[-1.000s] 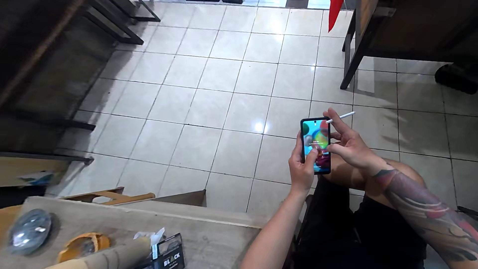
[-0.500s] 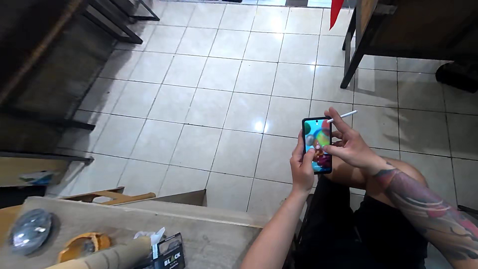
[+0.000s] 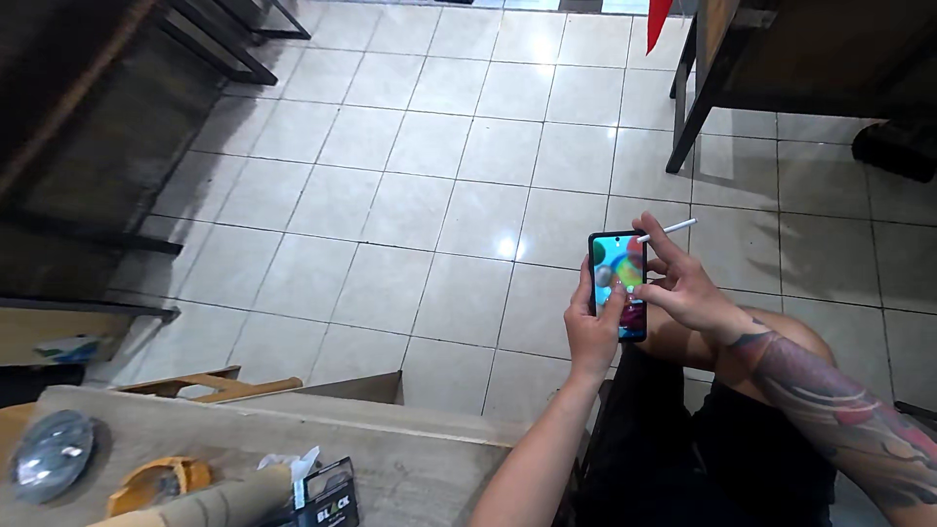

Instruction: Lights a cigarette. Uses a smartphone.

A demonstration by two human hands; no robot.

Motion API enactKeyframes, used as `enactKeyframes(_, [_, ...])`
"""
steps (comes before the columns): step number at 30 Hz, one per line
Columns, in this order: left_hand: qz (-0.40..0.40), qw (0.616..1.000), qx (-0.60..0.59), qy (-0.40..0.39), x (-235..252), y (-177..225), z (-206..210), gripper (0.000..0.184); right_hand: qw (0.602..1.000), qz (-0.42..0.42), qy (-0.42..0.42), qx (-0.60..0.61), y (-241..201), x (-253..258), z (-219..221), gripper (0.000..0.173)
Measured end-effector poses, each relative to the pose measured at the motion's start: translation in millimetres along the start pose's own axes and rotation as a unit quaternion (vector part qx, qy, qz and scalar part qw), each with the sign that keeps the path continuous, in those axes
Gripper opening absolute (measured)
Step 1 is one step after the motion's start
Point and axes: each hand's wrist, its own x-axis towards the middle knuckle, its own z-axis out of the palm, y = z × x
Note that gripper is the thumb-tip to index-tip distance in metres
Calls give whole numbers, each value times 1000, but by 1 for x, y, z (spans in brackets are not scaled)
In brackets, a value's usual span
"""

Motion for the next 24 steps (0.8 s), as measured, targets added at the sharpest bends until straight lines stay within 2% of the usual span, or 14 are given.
enactKeyframes(5, [33, 998, -34, -34, -2, -3, -4, 56, 1000, -1, 7, -29, 2, 0, 1, 104])
enactKeyframes(12, [4, 1000, 2, -7, -1, 1, -1, 65, 1000, -5, -1, -1, 0, -1, 1, 100])
enactKeyframes(24, [28, 996, -63, -51, -2, -6, -8, 58, 1000, -8, 6, -26, 2, 0, 1, 109])
